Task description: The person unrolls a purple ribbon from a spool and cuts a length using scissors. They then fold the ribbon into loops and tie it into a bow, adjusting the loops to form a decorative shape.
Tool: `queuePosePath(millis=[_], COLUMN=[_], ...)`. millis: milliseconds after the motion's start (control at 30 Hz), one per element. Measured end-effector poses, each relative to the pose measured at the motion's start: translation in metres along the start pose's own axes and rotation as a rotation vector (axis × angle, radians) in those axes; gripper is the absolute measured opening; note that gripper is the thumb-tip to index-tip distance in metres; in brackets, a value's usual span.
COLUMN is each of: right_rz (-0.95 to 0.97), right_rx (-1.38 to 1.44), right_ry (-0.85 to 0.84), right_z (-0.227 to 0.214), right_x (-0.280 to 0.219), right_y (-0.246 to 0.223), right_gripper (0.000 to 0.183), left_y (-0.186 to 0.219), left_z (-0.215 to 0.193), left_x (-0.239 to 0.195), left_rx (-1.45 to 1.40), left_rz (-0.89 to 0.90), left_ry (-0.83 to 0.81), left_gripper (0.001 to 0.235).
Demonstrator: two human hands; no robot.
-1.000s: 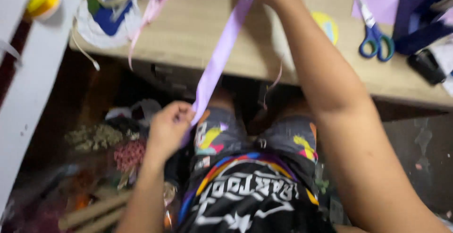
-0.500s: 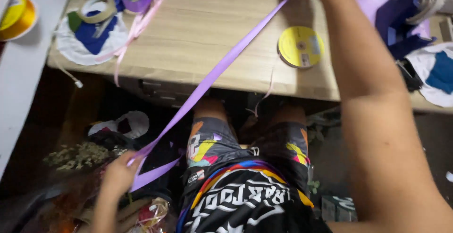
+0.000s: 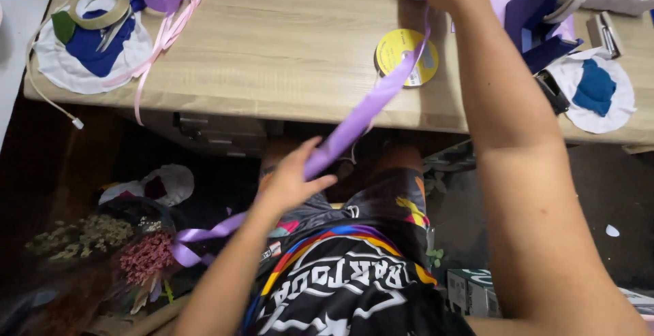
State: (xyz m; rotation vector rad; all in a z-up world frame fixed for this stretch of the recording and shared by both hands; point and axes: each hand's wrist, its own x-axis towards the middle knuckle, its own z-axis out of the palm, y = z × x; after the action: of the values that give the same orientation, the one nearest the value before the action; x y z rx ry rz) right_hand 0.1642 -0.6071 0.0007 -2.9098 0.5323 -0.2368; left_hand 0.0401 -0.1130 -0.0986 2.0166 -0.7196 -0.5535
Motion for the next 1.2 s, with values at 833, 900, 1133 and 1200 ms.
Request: queuePosePath(millis=[833,900,1133,1200], right_rz=[0.051,-0.084,-0.349,-0.29], right_rx=[0.113,0.094,0.027,0.051], right_ry=[0.011,0.072,0.241,0.194], right_z=[0.007,0.014,0.03,0.019], right_x=[0.009,0.01,0.018,0.01], right_y=[-0.023,-0.014,-0.004,-0.016], right_gripper=[0.018,0.013,0.009,0.01], left_y=[-0.105,-0.074,-0.03,-0.024], left_z=[-0.039,-0.03,0.024,0.033], left_x=[-0.046,-0.027,0.015,0.012], left_rx=[0.041,-0.108,-0.194,-0.129], left_rz=[0.039,0.033,-0.014,0.021], left_ry=[0.192,0.145,-0.051,-0.026], left_gripper=[0.08,0.08,0.088,0.08])
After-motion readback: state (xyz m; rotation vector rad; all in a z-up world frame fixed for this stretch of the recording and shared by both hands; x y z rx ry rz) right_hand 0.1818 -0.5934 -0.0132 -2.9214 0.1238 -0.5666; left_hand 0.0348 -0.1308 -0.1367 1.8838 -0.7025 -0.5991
